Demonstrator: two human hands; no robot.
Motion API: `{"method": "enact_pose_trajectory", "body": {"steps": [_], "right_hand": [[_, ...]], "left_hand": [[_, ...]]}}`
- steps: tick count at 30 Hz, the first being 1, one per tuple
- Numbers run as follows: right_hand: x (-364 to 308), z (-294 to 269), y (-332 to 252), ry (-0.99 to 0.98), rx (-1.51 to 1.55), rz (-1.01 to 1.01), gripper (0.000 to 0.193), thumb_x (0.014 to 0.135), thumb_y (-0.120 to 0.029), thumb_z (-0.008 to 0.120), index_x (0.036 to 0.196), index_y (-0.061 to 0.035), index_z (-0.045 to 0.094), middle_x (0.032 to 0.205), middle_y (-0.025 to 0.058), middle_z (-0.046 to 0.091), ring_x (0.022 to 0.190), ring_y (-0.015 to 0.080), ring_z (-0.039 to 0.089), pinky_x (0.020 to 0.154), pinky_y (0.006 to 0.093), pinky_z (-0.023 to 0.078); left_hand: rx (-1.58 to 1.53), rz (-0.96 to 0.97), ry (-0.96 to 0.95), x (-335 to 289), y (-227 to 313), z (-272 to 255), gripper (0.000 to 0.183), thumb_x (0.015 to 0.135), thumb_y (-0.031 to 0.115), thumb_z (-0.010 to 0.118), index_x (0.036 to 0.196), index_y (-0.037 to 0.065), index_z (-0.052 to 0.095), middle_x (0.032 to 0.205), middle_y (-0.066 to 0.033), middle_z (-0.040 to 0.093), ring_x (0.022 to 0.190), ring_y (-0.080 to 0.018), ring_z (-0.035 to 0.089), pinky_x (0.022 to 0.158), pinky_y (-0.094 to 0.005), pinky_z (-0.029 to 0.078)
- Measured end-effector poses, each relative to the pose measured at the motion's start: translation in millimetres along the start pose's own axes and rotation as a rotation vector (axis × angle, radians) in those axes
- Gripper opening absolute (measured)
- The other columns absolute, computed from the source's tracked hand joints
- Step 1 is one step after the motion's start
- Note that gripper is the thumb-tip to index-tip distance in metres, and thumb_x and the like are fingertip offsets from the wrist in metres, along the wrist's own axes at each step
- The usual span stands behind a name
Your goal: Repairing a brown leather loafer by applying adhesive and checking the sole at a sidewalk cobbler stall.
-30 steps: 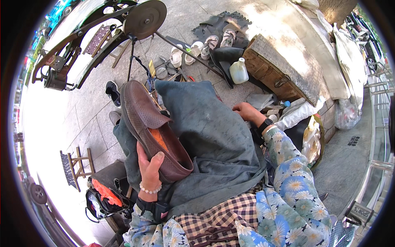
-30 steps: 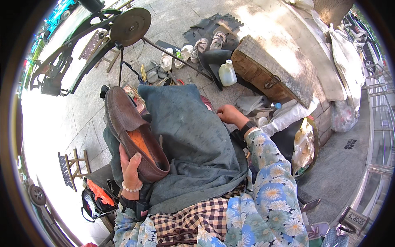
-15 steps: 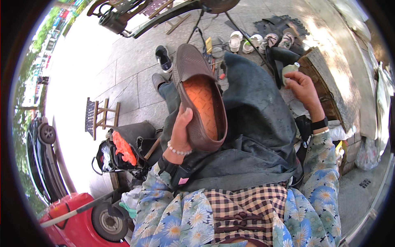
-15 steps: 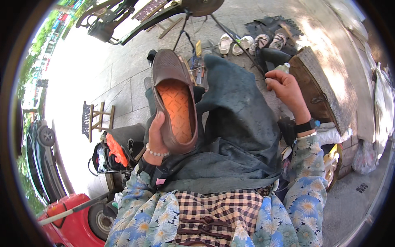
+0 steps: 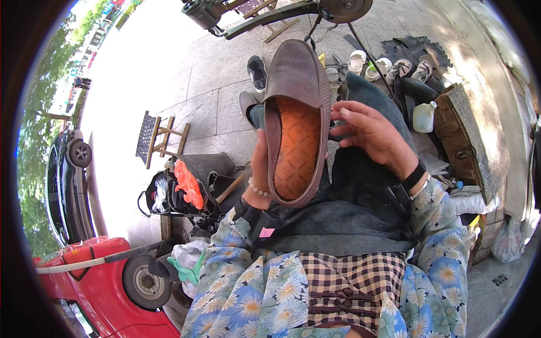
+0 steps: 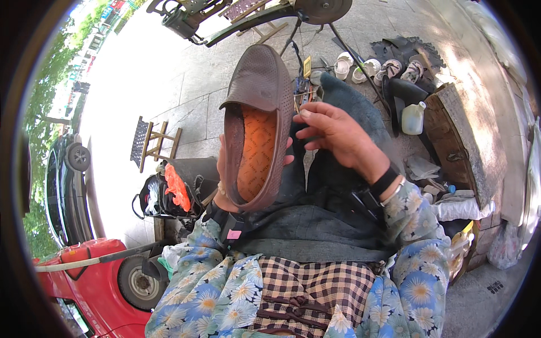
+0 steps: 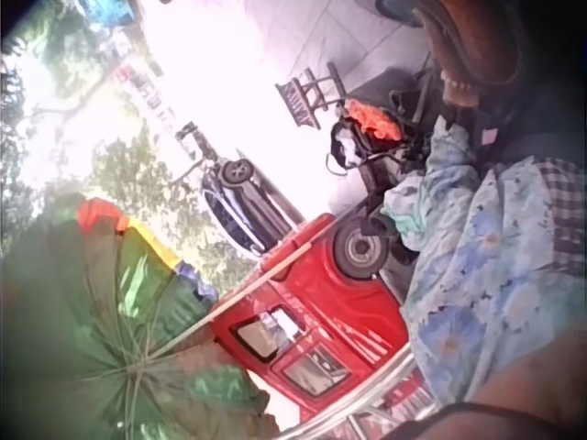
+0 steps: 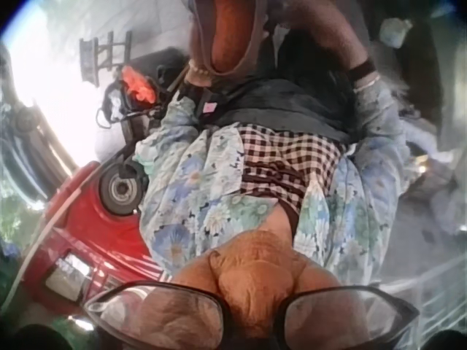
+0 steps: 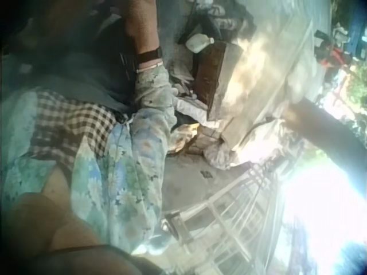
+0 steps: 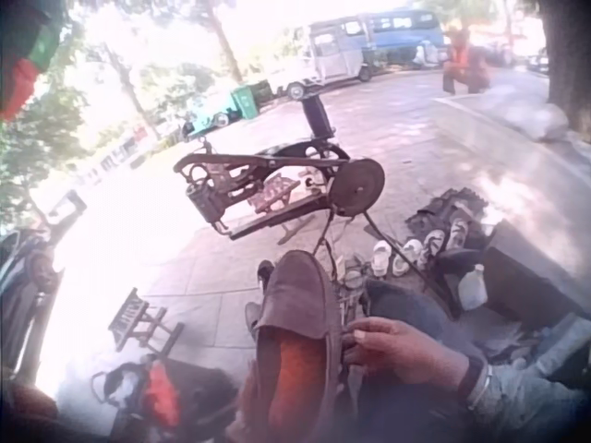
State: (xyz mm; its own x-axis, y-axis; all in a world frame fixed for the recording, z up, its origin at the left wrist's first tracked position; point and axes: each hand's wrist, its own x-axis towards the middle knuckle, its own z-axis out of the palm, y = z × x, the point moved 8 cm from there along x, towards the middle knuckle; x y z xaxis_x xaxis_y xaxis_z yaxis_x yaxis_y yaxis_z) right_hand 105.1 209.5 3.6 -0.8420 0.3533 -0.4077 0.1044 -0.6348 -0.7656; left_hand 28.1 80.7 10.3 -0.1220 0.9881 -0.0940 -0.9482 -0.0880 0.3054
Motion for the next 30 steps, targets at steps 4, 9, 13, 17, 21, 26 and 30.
{"method": "enact_pose_trajectory", "body": {"steps": [4, 9, 13, 17, 21, 26, 30], "right_hand": [[23, 8, 29, -0.239, 0.276, 0.003, 0.026, 0.092, -0.022, 0.051, 0.114, -0.0083, 0.052, 0.101, 0.0027, 0.061, 0.083, 0.0140, 0.059, 0.073, 0.0300, 0.050], [27, -7, 43, -0.211, 0.299, -0.055, 0.028, 0.092, -0.023, 0.051, 0.116, -0.0084, 0.052, 0.102, 0.0004, 0.061, 0.087, 0.0134, 0.059, 0.078, 0.0310, 0.047], [22, -11, 35, -0.149, 0.348, -0.102, 0.032, 0.093, -0.018, 0.047, 0.123, -0.0080, 0.049, 0.110, 0.0016, 0.059, 0.095, 0.0137, 0.057, 0.081, 0.0309, 0.045], [20, -17, 33, -0.091, 0.347, -0.111, 0.035, 0.094, -0.014, 0.042, 0.128, -0.0071, 0.045, 0.114, 0.0026, 0.057, 0.099, 0.0133, 0.055, 0.082, 0.0295, 0.044], [17, -17, 32, -0.070, 0.321, -0.101, 0.035, 0.094, -0.014, 0.042, 0.128, -0.0060, 0.045, 0.114, 0.0025, 0.057, 0.099, 0.0130, 0.055, 0.082, 0.0295, 0.044], [15, -18, 29, -0.080, 0.359, -0.139, 0.035, 0.093, -0.015, 0.043, 0.127, -0.0047, 0.047, 0.113, 0.0026, 0.057, 0.097, 0.0128, 0.056, 0.082, 0.0304, 0.045], [11, -14, 25, -0.231, 0.384, -0.184, 0.037, 0.091, -0.012, 0.048, 0.128, -0.0040, 0.046, 0.113, 0.0038, 0.057, 0.096, 0.0139, 0.056, 0.081, 0.0306, 0.046]], "left_hand": [[0.177, -0.060, 0.150, 3, -1, -23, 0.069, 0.091, 0.054, 0.036, 0.135, 0.000, 0.031, 0.130, -0.0197, 0.044, 0.115, -0.0315, 0.049, 0.095, -0.0418, 0.042], [-0.091, -0.036, -0.272, 11, 2, -4, 0.051, 0.096, 0.032, 0.039, 0.135, 0.000, 0.031, 0.132, -0.0146, 0.044, 0.120, -0.0252, 0.045, 0.103, -0.0379, 0.034], [0.560, 0.111, 0.181, 17, 18, -16, 0.048, 0.094, 0.021, 0.040, 0.137, 0.001, 0.029, 0.135, -0.0124, 0.041, 0.124, -0.0227, 0.041, 0.105, -0.0370, 0.030], [0.551, 0.138, 0.165, 21, 18, -21, 0.050, 0.092, 0.016, 0.042, 0.139, 0.004, 0.026, 0.138, -0.0107, 0.038, 0.127, -0.0217, 0.037, 0.107, -0.0367, 0.027], [0.444, 0.118, 0.186, 20, 13, -32, 0.050, 0.094, 0.023, 0.044, 0.138, 0.005, 0.029, 0.137, -0.0107, 0.039, 0.126, -0.0221, 0.038, 0.107, -0.0374, 0.027], [0.393, 0.079, 0.152, 23, 8, -29, 0.054, 0.095, 0.037, 0.039, 0.136, 0.003, 0.031, 0.134, -0.0114, 0.042, 0.124, -0.0230, 0.041, 0.105, -0.0380, 0.030], [0.366, 0.047, 0.217, 21, 9, -41, 0.057, 0.096, 0.044, 0.034, 0.133, 0.001, 0.035, 0.131, -0.0120, 0.045, 0.119, -0.0245, 0.046, 0.102, -0.0370, 0.035]]}}
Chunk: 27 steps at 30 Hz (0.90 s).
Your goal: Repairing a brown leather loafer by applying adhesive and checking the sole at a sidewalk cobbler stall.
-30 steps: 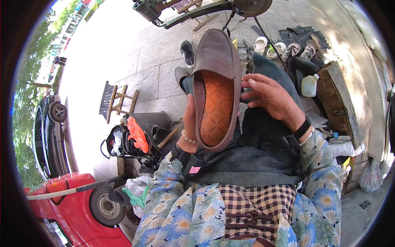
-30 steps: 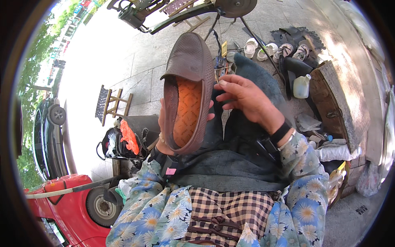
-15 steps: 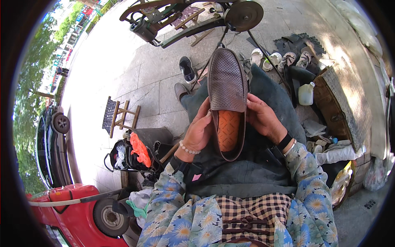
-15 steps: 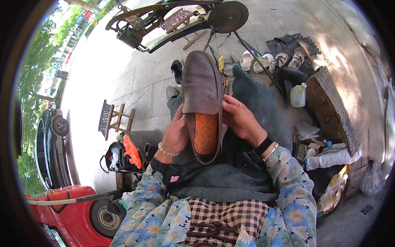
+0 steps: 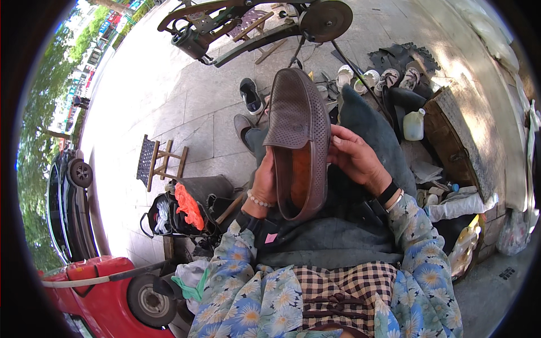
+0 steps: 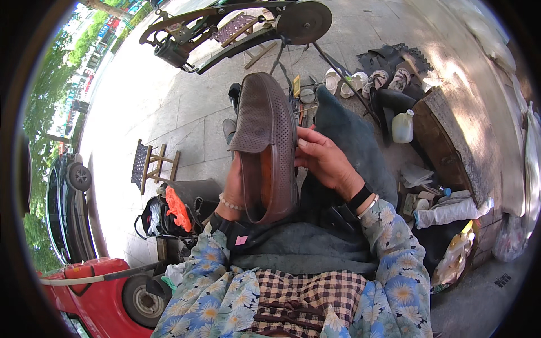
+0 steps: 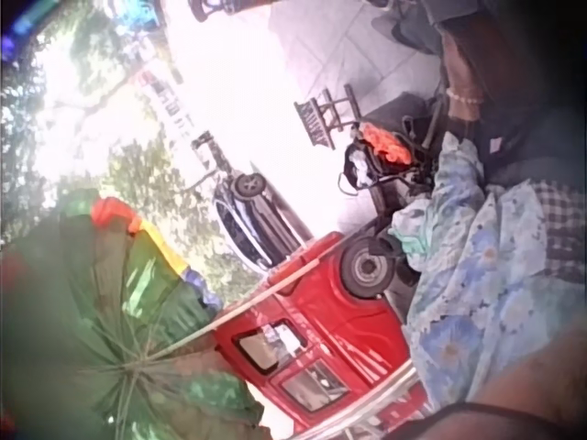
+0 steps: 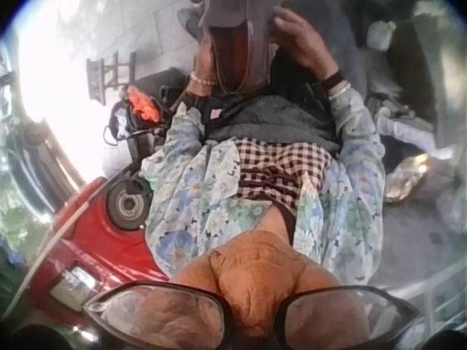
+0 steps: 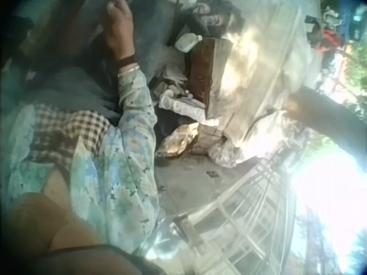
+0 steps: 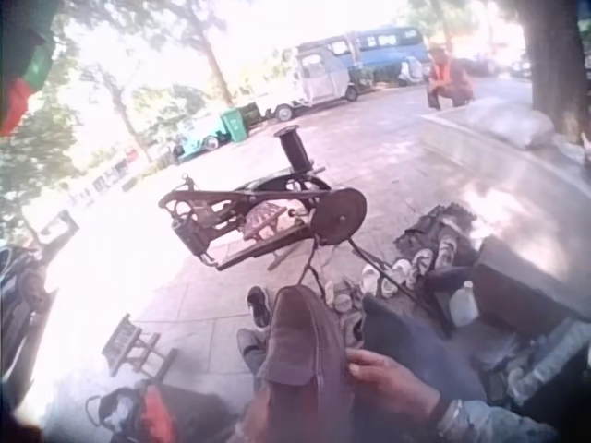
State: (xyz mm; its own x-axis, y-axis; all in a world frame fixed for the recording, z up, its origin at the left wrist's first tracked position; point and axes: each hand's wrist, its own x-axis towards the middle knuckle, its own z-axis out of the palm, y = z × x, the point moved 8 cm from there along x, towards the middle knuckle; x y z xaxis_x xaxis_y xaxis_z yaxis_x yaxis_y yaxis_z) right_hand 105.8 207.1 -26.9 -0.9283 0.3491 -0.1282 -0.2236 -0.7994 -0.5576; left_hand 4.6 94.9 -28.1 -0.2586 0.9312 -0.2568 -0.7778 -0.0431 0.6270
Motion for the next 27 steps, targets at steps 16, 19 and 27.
{"method": "enact_pose_trajectory", "body": {"steps": [16, 19, 27], "right_hand": [[3, 5, -5, -0.001, -0.197, -0.117, 0.036, 0.080, -0.002, 0.064, 0.115, -0.0012, 0.054, 0.099, 0.0064, 0.061, 0.081, 0.0141, 0.061, 0.067, 0.0266, 0.052], [2, 6, -7, 0.014, -0.211, -0.134, 0.034, 0.080, -0.003, 0.065, 0.112, -0.0012, 0.055, 0.096, 0.0060, 0.061, 0.078, 0.0136, 0.061, 0.065, 0.0257, 0.052], [1, 5, -6, 0.037, -0.227, -0.106, 0.031, 0.080, -0.005, 0.066, 0.109, -0.0014, 0.056, 0.090, 0.0041, 0.060, 0.074, 0.0114, 0.059, 0.065, 0.0242, 0.051]], "left_hand": [[0.086, -0.078, -0.018, 1, 7, 31, 0.065, 0.093, 0.053, 0.034, 0.132, 0.000, 0.038, 0.126, -0.0123, 0.048, 0.109, -0.0222, 0.051, 0.093, -0.0323, 0.042], [0.075, -0.094, 0.122, 2, 6, 26, 0.059, 0.093, 0.051, 0.036, 0.124, 0.001, 0.046, 0.104, -0.0100, 0.058, 0.086, -0.0174, 0.057, 0.073, -0.0272, 0.049], [0.055, -0.060, -0.004, 3, 10, 55, 0.062, 0.093, 0.052, 0.037, 0.126, 0.000, 0.044, 0.105, -0.0096, 0.058, 0.087, -0.0159, 0.057, 0.073, -0.0262, 0.048]]}}
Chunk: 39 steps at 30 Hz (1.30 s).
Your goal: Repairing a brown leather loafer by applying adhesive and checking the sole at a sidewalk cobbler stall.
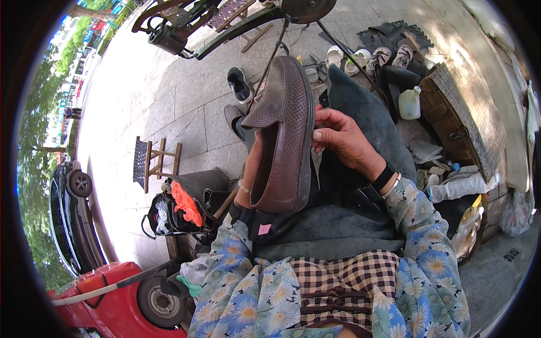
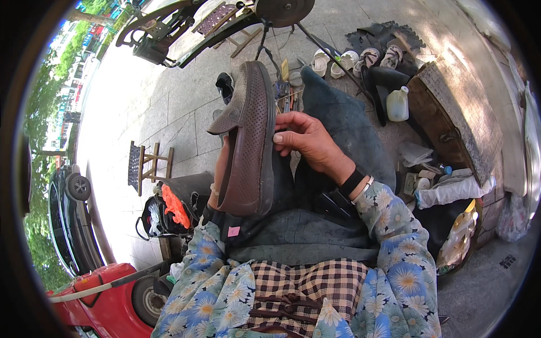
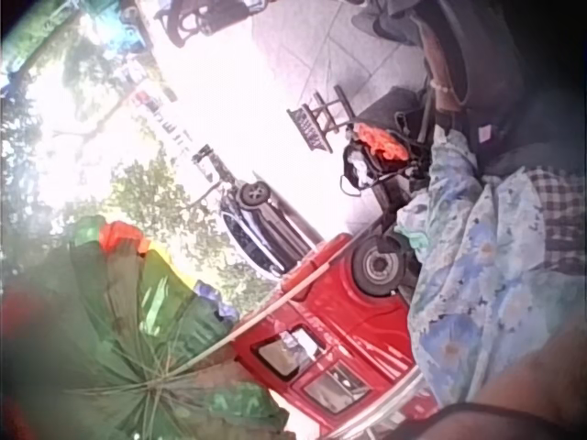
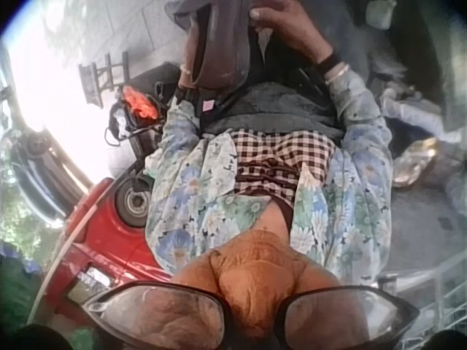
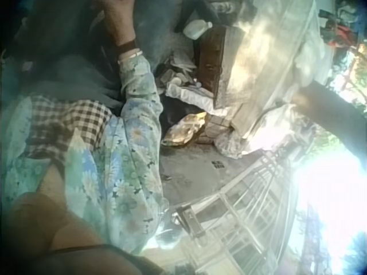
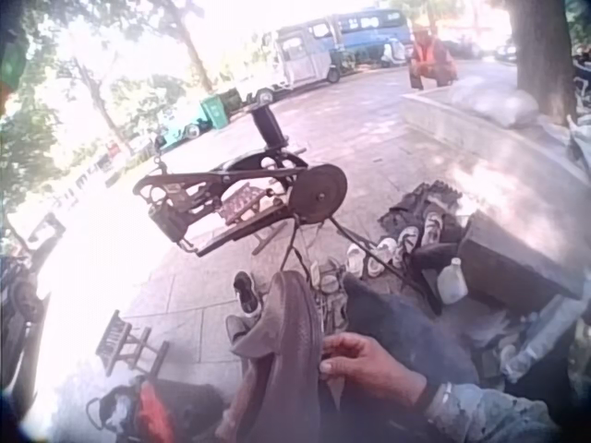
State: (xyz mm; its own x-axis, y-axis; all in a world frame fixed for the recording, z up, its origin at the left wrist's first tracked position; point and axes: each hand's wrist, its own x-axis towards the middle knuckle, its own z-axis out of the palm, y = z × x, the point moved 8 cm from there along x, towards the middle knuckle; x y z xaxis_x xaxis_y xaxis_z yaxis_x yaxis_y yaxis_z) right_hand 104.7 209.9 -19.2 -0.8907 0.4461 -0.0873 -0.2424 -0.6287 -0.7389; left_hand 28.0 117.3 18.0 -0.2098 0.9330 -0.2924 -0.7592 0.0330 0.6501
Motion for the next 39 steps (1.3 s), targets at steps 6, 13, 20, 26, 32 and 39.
{"method": "enact_pose_trajectory", "body": {"steps": [6, 13, 20, 26, 32, 39], "right_hand": [[0, 1, 0, -0.008, -0.022, -0.001, 0.032, 0.080, -0.007, 0.067, 0.109, -0.0018, 0.056, 0.089, 0.0037, 0.060, 0.074, 0.0108, 0.059, 0.065, 0.0238, 0.051], [0, 0, 1, -0.002, -0.031, -0.010, 0.030, 0.080, -0.007, 0.067, 0.107, -0.0024, 0.057, 0.088, 0.0029, 0.060, 0.073, 0.0105, 0.059, 0.064, 0.0239, 0.050], [2, -3, 7, -0.001, -0.059, 0.025, 0.025, 0.081, -0.010, 0.067, 0.103, -0.0021, 0.058, 0.085, 0.0021, 0.060, 0.070, 0.0109, 0.059, 0.063, 0.0245, 0.050], [1, -4, 8, 0.018, -0.080, 0.046, 0.023, 0.081, -0.013, 0.067, 0.100, -0.0026, 0.059, 0.083, 0.0019, 0.060, 0.068, 0.0112, 0.060, 0.062, 0.0244, 0.050], [2, -1, 9, 0.012, -0.108, 0.058, 0.022, 0.082, -0.014, 0.067, 0.099, -0.0031, 0.060, 0.082, 0.0011, 0.060, 0.068, 0.0110, 0.060, 0.061, 0.0243, 0.050], [2, -4, 11, 0.012, -0.115, 0.071, 0.023, 0.081, -0.017, 0.068, 0.098, -0.0033, 0.060, 0.081, 0.0008, 0.060, 0.067, 0.0107, 0.059, 0.061, 0.0238, 0.049]], "left_hand": [[0.042, -0.004, 0.080, -1, -3, -15, 0.064, 0.092, 0.053, 0.036, 0.127, 0.000, 0.043, 0.106, -0.0095, 0.058, 0.086, -0.0145, 0.057, 0.071, -0.0241, 0.048], [0.088, 0.000, 0.116, 0, -4, -23, 0.063, 0.093, 0.053, 0.035, 0.127, 0.001, 0.043, 0.106, -0.0087, 0.057, 0.086, -0.0148, 0.057, 0.070, -0.0243, 0.048], [0.038, -0.017, 0.116, 1, -6, -28, 0.061, 0.093, 0.052, 0.036, 0.126, 0.001, 0.044, 0.106, -0.0096, 0.057, 0.086, -0.0162, 0.057, 0.073, -0.0273, 0.049], [0.053, -0.007, 0.127, 0, -6, -34, 0.060, 0.092, 0.052, 0.037, 0.123, 0.001, 0.046, 0.103, -0.0099, 0.058, 0.083, -0.0166, 0.058, 0.071, -0.0272, 0.049], [-0.024, -0.040, 0.112, -1, -10, -40, 0.061, 0.092, 0.053, 0.038, 0.122, 0.000, 0.047, 0.101, -0.0100, 0.058, 0.082, -0.0169, 0.057, 0.070, -0.0281, 0.049], [-0.015, 0.003, 0.050, 1, -9, -35, 0.061, 0.092, 0.052, 0.040, 0.122, 0.000, 0.047, 0.102, -0.0104, 0.058, 0.083, -0.0180, 0.057, 0.072, -0.0292, 0.049]]}}
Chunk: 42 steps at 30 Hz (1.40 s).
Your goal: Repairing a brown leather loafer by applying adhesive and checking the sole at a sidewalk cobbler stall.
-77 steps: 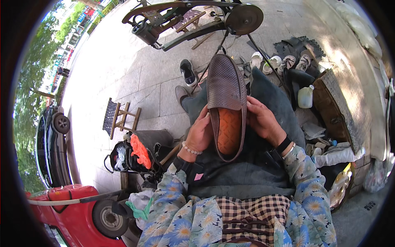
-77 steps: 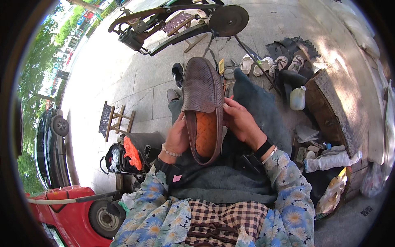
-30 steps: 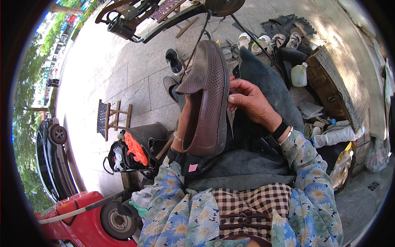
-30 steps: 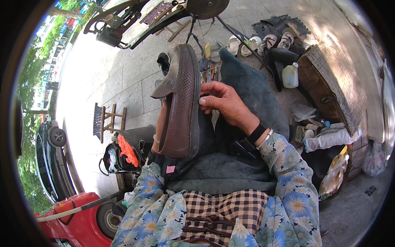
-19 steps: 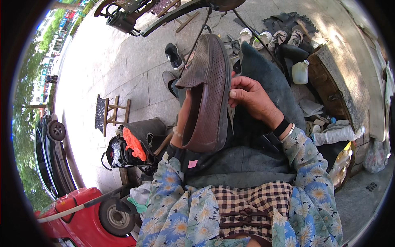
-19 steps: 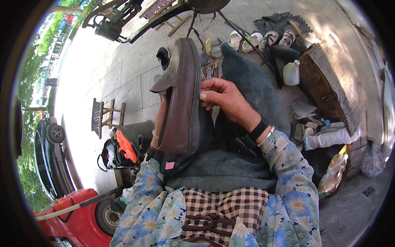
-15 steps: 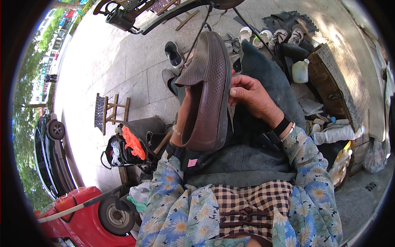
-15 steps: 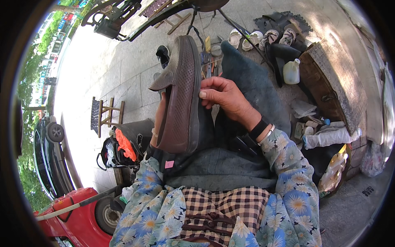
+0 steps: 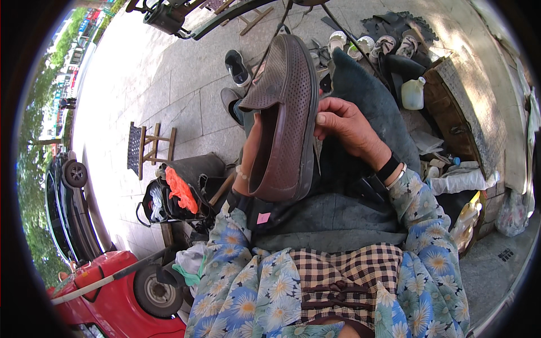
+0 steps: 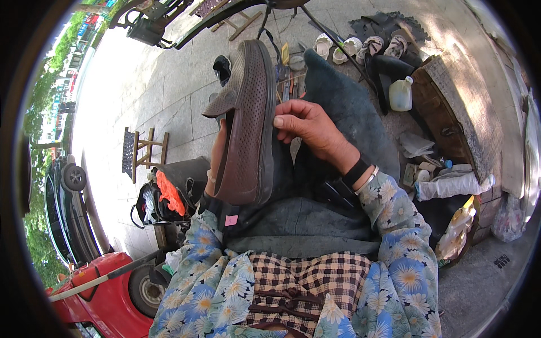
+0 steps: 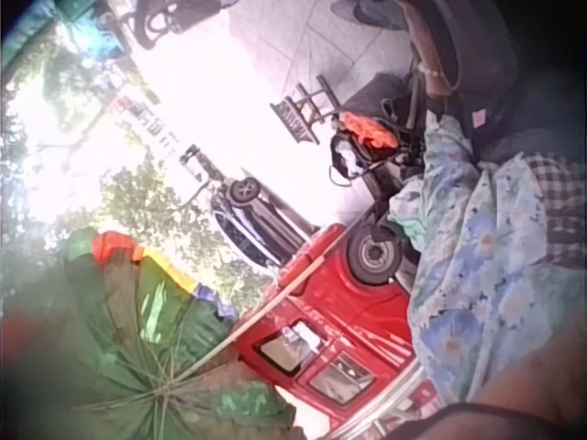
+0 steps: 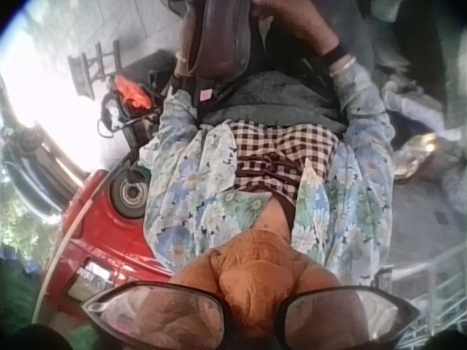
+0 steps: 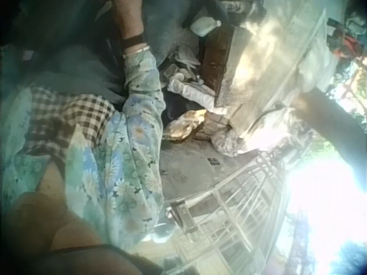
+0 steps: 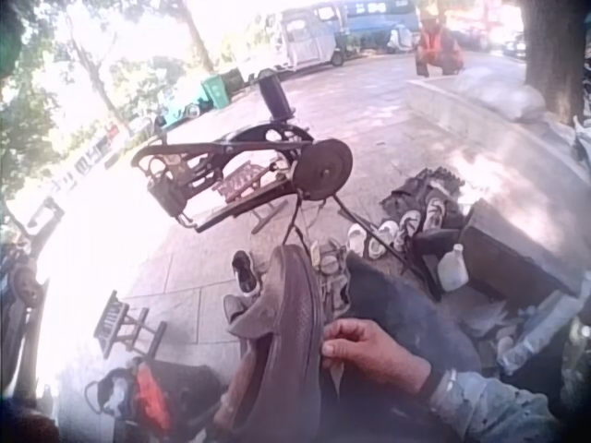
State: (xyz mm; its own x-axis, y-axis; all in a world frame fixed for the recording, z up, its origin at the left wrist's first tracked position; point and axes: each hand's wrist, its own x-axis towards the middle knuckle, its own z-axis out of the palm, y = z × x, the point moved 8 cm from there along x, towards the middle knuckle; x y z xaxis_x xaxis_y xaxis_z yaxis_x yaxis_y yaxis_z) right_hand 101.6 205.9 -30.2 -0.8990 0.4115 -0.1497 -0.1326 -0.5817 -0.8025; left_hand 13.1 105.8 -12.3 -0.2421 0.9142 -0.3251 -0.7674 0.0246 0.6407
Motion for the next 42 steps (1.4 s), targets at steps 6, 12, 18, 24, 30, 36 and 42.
{"method": "enact_pose_trajectory", "body": {"steps": [6, 12, 18, 24, 30, 36, 42], "right_hand": [[1, 3, 0, 0.003, -0.030, 0.011, 0.023, 0.081, -0.018, 0.068, 0.097, -0.0029, 0.060, 0.081, 0.0009, 0.059, 0.066, 0.0108, 0.059, 0.060, 0.0240, 0.049], [0, 0, 3, 0.008, -0.029, 0.020, 0.024, 0.081, -0.018, 0.068, 0.098, -0.0026, 0.060, 0.080, 0.0012, 0.060, 0.065, 0.0111, 0.059, 0.060, 0.0243, 0.050], [-2, -5, 3, 0.019, -0.025, 0.017, 0.025, 0.081, -0.019, 0.068, 0.099, -0.0024, 0.060, 0.081, 0.0016, 0.060, 0.065, 0.0113, 0.060, 0.061, 0.0248, 0.050], [3, -10, -2, 0.027, -0.045, 0.014, 0.025, 0.082, -0.018, 0.066, 0.100, -0.0018, 0.060, 0.083, 0.0027, 0.061, 0.066, 0.0117, 0.060, 0.062, 0.0249, 0.051], [4, 4, 6, 0.055, 0.019, 0.045, 0.025, 0.090, -0.016, 0.054, 0.110, -0.0010, 0.056, 0.092, 0.0034, 0.062, 0.078, 0.0128, 0.061, 0.070, 0.0271, 0.051], [-9, -12, 4, -0.022, 0.096, 0.014, 0.029, 0.089, -0.016, 0.057, 0.114, -0.0020, 0.053, 0.101, 0.0039, 0.062, 0.090, 0.0145, 0.060, 0.081, 0.0293, 0.048], [-9, -6, -5, -0.058, 0.116, -0.031, 0.030, 0.090, -0.016, 0.054, 0.116, -0.0010, 0.051, 0.108, 0.0069, 0.059, 0.100, 0.0179, 0.057, 0.091, 0.0323, 0.043]], "left_hand": [[-0.006, 0.001, 0.034, -2, 2, -3, 0.060, 0.092, 0.052, 0.039, 0.121, 0.000, 0.047, 0.102, -0.0108, 0.058, 0.084, -0.0188, 0.057, 0.074, -0.0293, 0.049], [-0.011, -0.015, 0.055, -1, -3, -15, 0.060, 0.092, 0.051, 0.039, 0.121, -0.001, 0.047, 0.104, -0.0120, 0.058, 0.086, -0.0195, 0.058, 0.075, -0.0304, 0.049], [-0.067, -0.028, 0.057, 1, -10, -22, 0.060, 0.092, 0.051, 0.039, 0.122, -0.001, 0.046, 0.106, -0.0130, 0.058, 0.088, -0.0203, 0.059, 0.078, -0.0318, 0.049], [-0.043, -0.032, -0.007, 11, -8, -38, 0.057, 0.095, 0.048, 0.035, 0.126, 0.002, 0.044, 0.114, -0.0114, 0.055, 0.097, -0.0213, 0.056, 0.086, -0.0333, 0.046], [-0.142, 0.064, 0.064, -2, 1, -41, 0.045, 0.095, 0.042, 0.040, 0.120, 0.006, 0.051, 0.109, -0.0070, 0.059, 0.093, -0.0137, 0.058, 0.083, -0.0275, 0.047], [-0.152, 0.062, -0.040, 4, -14, -18, 0.050, 0.095, 0.045, 0.038, 0.121, 0.005, 0.050, 0.113, -0.0083, 0.060, 0.098, -0.0152, 0.059, 0.089, -0.0295, 0.045], [-0.185, 0.102, -0.222, 9, -18, -4, 0.051, 0.096, 0.044, 0.035, 0.126, 0.004, 0.044, 0.124, -0.0075, 0.053, 0.108, -0.0165, 0.054, 0.097, -0.0312, 0.041]]}}
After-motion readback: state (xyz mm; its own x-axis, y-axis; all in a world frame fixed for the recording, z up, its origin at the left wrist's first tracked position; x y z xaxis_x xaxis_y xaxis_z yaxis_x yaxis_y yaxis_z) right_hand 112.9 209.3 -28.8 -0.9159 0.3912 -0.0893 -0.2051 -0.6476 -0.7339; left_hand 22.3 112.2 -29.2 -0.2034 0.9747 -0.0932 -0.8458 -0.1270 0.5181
